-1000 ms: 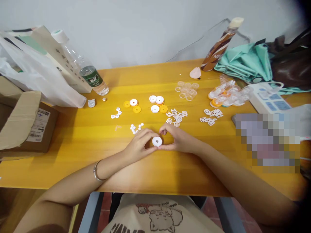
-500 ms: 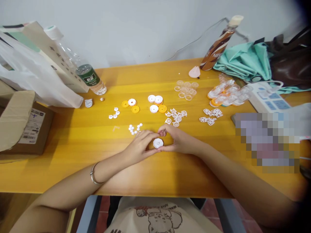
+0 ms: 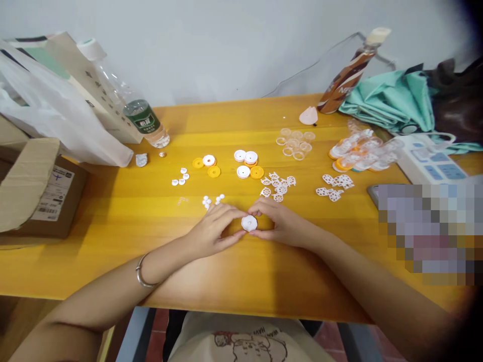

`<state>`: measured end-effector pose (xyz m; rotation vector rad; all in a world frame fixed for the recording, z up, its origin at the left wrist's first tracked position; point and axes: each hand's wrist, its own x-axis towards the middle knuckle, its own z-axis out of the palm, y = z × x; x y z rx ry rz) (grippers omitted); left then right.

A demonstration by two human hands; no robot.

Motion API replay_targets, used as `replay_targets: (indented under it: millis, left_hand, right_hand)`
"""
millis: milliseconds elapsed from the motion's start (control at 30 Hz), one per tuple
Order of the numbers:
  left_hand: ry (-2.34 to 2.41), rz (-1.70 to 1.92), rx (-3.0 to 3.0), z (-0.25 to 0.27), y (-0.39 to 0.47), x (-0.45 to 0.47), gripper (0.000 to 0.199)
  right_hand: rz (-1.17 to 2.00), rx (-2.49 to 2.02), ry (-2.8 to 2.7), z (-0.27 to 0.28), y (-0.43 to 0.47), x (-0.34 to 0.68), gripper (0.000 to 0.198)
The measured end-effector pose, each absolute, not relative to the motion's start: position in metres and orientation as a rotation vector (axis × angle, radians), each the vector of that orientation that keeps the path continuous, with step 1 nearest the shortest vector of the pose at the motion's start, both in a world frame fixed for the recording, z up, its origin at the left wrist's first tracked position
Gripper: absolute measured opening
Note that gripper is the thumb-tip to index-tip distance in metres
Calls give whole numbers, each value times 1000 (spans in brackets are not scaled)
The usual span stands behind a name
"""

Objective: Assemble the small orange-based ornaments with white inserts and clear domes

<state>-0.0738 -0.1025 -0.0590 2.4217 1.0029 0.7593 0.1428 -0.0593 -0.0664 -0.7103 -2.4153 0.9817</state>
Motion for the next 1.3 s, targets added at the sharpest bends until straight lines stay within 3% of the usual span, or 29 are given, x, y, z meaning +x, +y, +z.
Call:
replay_targets:
  millis: [233, 467, 600, 1067, 1300]
  left_hand:
    - [1263, 841, 2643, -36, -61, -130, 16]
    - [1340, 158, 2452, -11, -45, -185, 15]
    - [1322, 73, 2430, -14, -49, -184, 14]
    - [1450, 119, 2604, -18, -47, -177, 15]
    - [1231, 645, 2516, -32, -70, -119, 12]
  right_hand:
    - [985, -715, -2416, -61, -60, 141, 16]
    - [984, -754, -2414, -66, -60, 142, 19]
    - [993, -769, -2411, -67, -60, 142, 23]
    - [987, -770, -2420, -65, -60, 141, 22]
    - [933, -800, -2409, -68, -61, 140, 27]
